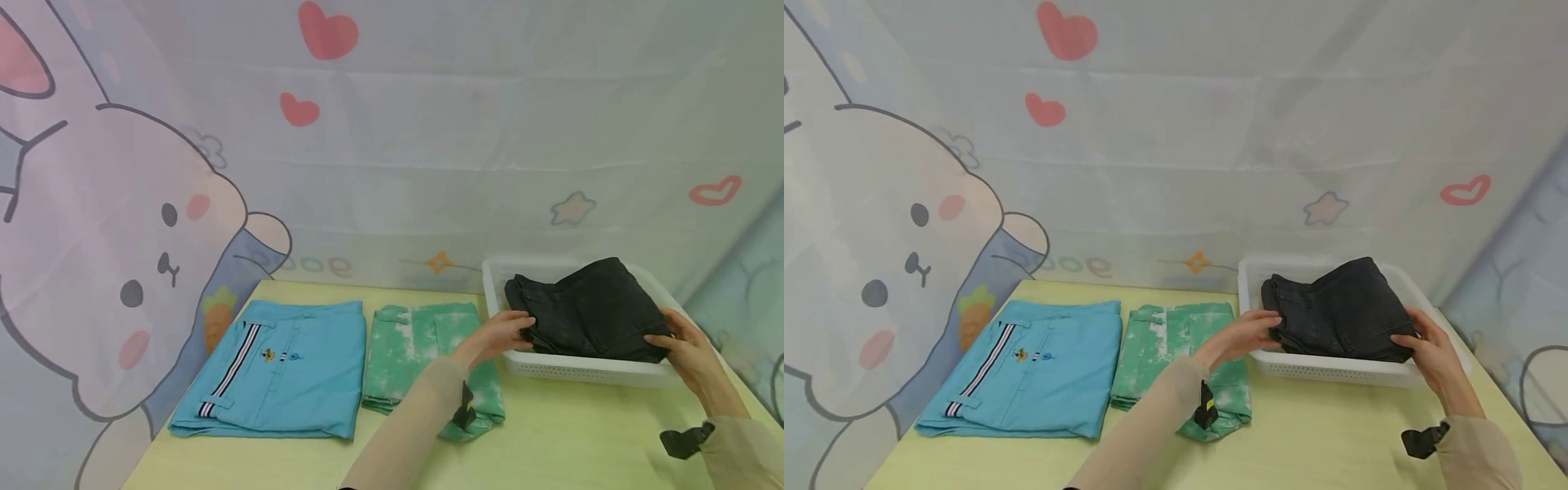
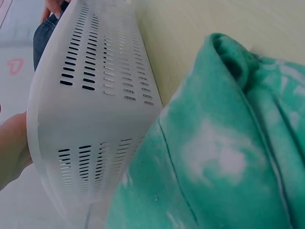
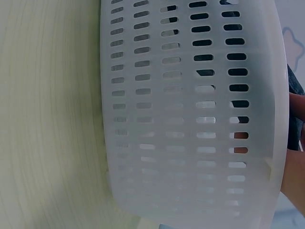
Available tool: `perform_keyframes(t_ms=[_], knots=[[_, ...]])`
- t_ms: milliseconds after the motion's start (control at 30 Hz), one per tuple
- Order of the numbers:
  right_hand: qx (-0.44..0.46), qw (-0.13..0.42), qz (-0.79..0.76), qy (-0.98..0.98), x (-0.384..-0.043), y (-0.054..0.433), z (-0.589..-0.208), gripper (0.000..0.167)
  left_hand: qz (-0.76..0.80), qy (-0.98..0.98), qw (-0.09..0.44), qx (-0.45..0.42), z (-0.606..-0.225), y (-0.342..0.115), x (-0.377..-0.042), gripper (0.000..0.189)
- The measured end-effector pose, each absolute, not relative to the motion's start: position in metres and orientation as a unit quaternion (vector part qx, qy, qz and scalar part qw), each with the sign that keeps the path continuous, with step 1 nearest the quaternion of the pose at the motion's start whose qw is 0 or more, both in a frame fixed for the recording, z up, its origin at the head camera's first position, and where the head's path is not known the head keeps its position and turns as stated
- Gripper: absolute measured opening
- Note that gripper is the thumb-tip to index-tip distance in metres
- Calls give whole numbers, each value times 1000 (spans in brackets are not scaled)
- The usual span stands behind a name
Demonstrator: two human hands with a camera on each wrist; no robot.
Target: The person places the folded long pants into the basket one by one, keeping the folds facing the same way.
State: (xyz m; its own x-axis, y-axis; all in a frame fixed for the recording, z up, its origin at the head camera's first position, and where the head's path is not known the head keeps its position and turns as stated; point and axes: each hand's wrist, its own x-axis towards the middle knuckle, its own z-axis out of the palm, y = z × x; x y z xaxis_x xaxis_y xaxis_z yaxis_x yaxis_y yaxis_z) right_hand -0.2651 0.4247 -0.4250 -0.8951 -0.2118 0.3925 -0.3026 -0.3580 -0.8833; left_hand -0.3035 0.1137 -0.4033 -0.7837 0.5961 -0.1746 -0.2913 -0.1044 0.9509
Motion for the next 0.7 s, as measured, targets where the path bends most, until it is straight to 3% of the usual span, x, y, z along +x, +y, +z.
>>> perform_keyframes(t_ms=[700], knots=[[117, -3, 725, -679, -267, 431, -421, 49, 762, 547, 341, 69, -407, 121, -315, 52]])
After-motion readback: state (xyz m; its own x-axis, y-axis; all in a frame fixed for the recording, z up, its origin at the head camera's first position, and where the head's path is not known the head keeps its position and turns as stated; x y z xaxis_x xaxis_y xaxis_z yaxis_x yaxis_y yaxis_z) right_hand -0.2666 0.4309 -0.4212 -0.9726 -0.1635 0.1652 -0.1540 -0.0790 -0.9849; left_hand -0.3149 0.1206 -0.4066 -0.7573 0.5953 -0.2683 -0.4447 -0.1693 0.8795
